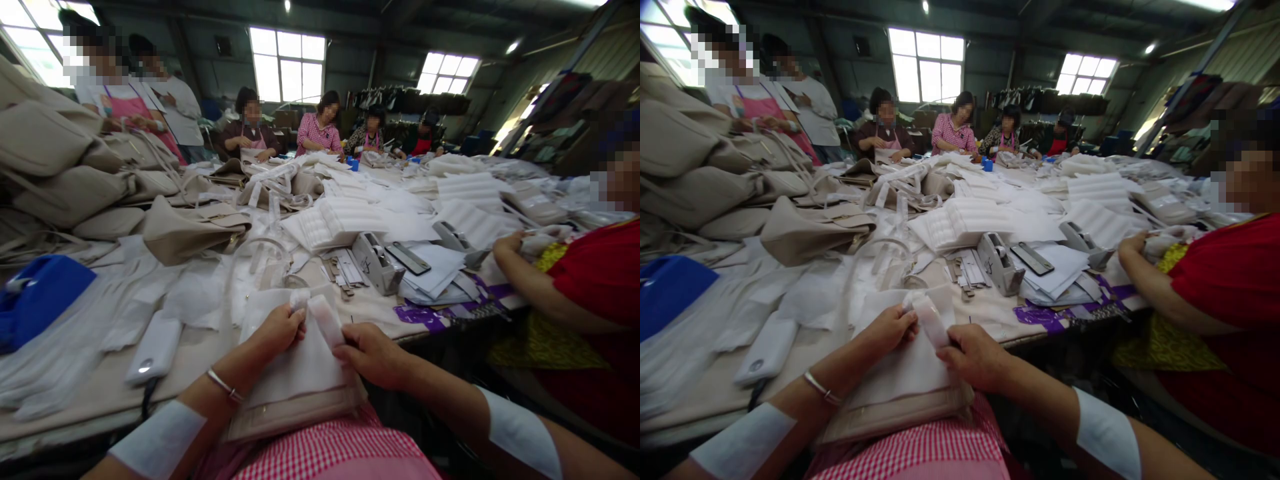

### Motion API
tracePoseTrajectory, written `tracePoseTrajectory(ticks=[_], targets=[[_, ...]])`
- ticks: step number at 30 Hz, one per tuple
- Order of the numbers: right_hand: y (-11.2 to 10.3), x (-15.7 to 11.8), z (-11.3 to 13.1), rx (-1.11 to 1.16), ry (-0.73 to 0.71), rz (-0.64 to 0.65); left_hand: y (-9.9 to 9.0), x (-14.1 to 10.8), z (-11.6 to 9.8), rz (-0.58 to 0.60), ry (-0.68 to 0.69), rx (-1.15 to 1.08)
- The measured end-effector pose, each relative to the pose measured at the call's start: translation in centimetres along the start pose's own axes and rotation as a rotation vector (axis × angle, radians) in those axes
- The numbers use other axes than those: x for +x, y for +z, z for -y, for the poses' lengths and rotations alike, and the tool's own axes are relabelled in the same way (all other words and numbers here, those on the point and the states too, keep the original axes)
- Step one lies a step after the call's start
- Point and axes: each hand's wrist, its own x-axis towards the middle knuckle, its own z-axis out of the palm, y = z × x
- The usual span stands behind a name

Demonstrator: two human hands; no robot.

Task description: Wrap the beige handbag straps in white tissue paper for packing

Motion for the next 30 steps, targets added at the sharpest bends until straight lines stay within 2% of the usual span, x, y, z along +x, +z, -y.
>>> tracePoseTrajectory(ticks=[3, 7, 11, 18, 24, 30], targets=[[1.0, 1.9, 1.1, 0.21, 0.006, -0.05, 0.0, -0.4, -0.4, 0.002, 0.045, 0.06], [3.3, 4.6, 1.9, 0.582, 0.098, -0.113, -0.2, -1.5, -1.3, 0.028, 0.093, 0.099], [5.7, 4.9, 1.7, 0.818, 0.213, -0.114, -0.8, -3.0, -1.2, 0.039, 0.057, 0.096], [6.9, 2.7, 2.0, 0.783, 0.311, -0.105, -0.5, -5.3, 0.0, 0.117, -0.013, 0.046], [8.0, 2.3, 1.7, 0.789, 0.344, -0.114, 1.1, -6.1, 0.6, -0.095, 0.131, 0.315], [8.2, 1.4, 1.1, 0.855, 0.315, 0.024, 2.0, -6.5, 1.5, -0.164, 0.151, 0.333]])
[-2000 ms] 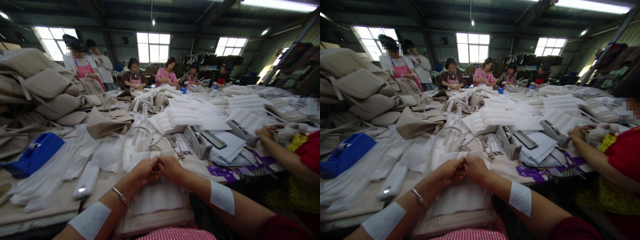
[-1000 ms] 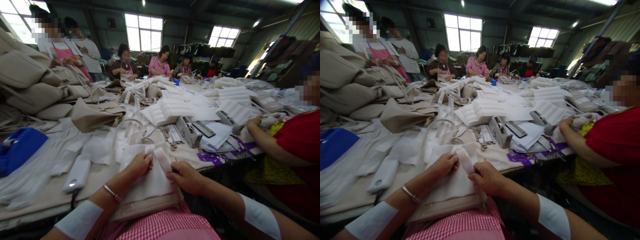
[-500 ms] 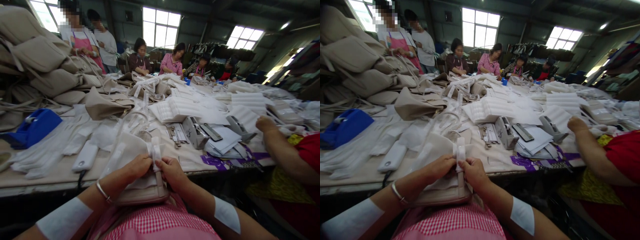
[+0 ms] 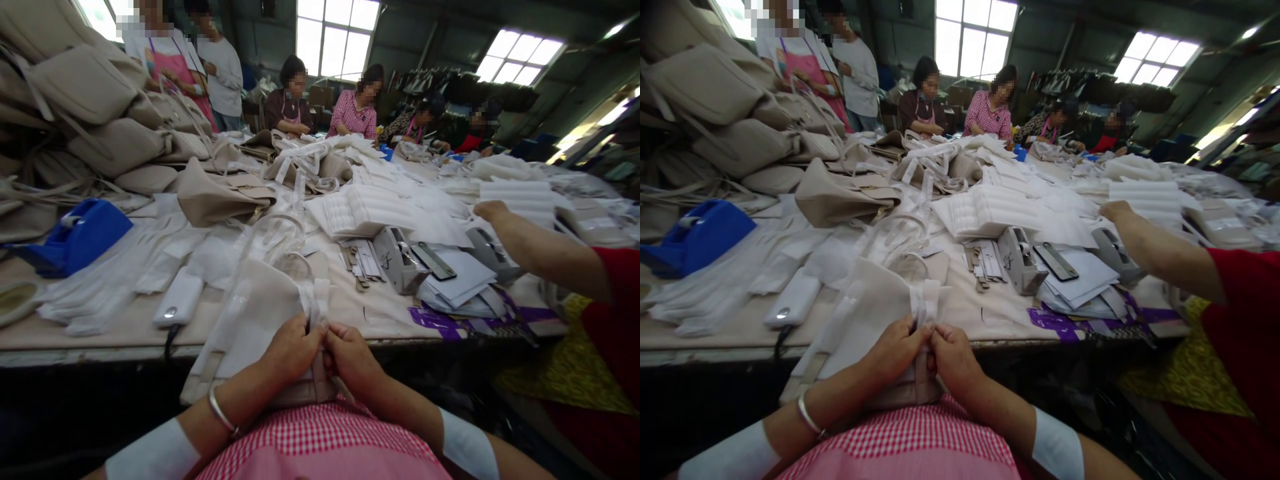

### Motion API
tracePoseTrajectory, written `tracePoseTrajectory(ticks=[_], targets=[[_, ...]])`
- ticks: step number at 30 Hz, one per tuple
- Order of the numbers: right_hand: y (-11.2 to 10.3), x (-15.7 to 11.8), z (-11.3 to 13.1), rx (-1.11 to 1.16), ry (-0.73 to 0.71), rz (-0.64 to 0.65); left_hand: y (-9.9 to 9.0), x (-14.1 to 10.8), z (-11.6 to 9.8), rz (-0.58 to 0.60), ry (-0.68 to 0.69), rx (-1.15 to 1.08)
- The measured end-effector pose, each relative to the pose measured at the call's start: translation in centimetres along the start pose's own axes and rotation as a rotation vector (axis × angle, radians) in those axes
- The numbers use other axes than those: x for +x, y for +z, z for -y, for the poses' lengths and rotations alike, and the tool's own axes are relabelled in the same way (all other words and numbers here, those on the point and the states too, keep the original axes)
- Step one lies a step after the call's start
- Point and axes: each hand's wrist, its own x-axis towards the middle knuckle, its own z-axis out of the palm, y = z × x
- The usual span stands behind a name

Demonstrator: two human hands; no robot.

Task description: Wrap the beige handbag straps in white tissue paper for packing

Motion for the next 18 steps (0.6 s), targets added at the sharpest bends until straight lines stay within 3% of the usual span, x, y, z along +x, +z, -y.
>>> tracePoseTrajectory(ticks=[3, 6, 8, 11, 18], targets=[[-0.9, -0.4, 0.0, -0.046, -0.001, 0.109, 0.2, -0.3, 0.1, -0.015, 0.0, 0.104], [-2.2, -0.7, 0.9, -0.425, -0.144, 0.137, 0.5, -0.7, 0.2, -0.03, 0.001, 0.254], [-3.0, -0.7, 1.7, -0.649, -0.256, 0.065, 0.6, -0.9, 0.2, -0.031, 0.006, 0.334], [-3.4, 0.2, 2.9, -0.719, -0.264, -0.086, 0.7, -1.1, 0.0, -0.024, 0.019, 0.41], [-0.5, 4.7, 3.2, -0.789, -0.204, -0.31, 1.1, -1.0, -0.2, 0.051, 0.091, 0.608]])
